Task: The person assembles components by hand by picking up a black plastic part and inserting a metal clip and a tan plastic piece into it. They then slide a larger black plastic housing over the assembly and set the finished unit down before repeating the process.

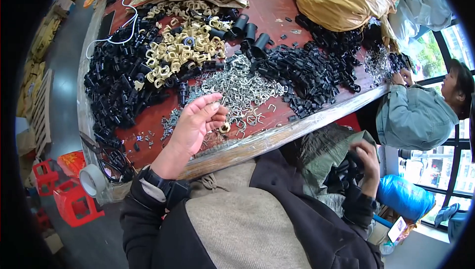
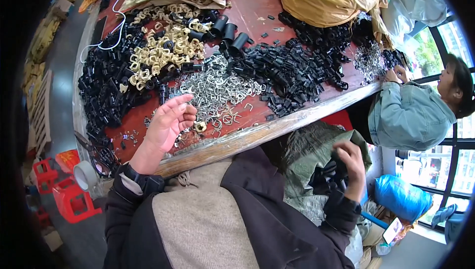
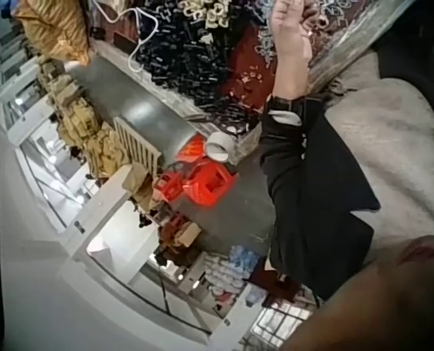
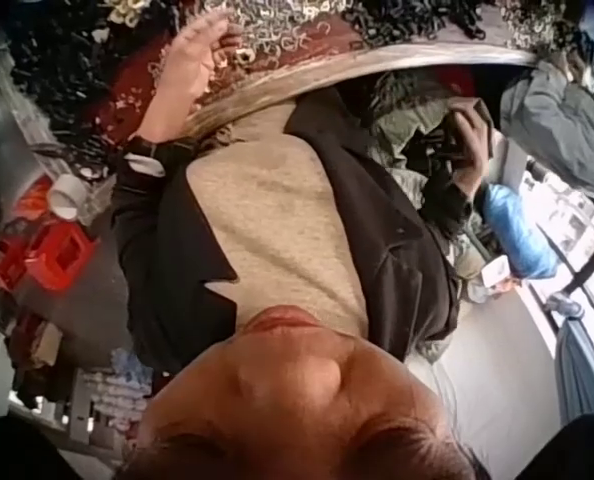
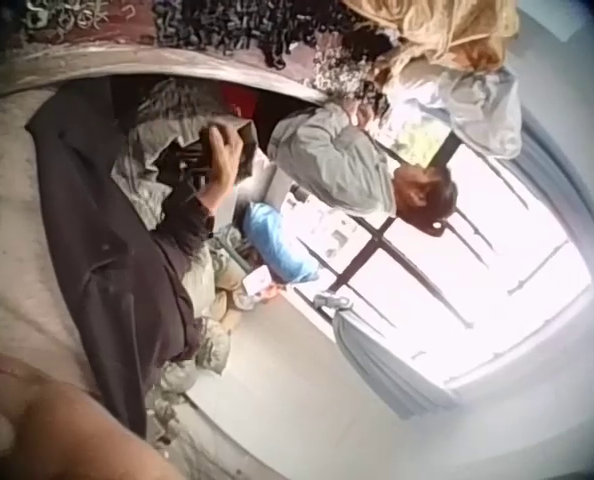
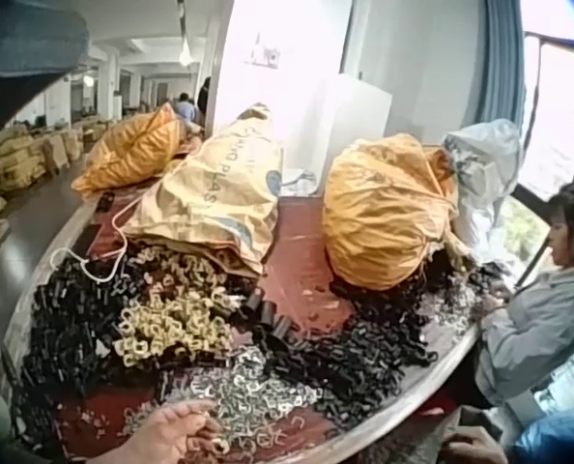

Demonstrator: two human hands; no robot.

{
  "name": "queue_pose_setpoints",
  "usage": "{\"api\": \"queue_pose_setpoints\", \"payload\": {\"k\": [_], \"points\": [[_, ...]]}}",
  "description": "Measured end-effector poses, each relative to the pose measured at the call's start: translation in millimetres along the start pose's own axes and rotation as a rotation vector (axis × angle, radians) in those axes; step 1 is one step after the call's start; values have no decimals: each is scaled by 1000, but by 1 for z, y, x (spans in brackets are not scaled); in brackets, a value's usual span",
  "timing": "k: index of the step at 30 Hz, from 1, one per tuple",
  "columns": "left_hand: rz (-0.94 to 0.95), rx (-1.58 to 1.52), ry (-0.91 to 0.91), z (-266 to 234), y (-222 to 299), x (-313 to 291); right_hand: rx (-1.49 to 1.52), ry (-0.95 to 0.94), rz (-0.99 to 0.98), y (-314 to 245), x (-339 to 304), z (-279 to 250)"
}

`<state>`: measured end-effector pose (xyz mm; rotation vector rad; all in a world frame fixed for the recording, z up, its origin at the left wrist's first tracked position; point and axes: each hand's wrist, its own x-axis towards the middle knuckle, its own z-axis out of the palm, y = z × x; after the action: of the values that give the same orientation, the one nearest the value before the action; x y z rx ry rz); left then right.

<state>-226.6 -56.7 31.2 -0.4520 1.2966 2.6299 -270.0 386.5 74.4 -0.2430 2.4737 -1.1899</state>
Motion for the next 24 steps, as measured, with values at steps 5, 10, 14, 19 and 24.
{"api": "queue_pose_setpoints", "payload": {"k": [5, 10, 14, 19, 24], "points": [[-15, 117, 12, -9, 2, 15, -692, 322, 219, 57, -29, -2], [19, 295, -5, -21, 0, 11, -496, 337, -245, -36, 60, 54], [15, 307, 20, -31, 5, 9, -485, 92, -694, -93, 139, 117], [104, 325, 72, -47, 8, 7, -498, -75, -893, -148, 197, 173], [39, 333, 93, -48, 11, 13, -560, 8, -868, -163, 246, 197]]}}
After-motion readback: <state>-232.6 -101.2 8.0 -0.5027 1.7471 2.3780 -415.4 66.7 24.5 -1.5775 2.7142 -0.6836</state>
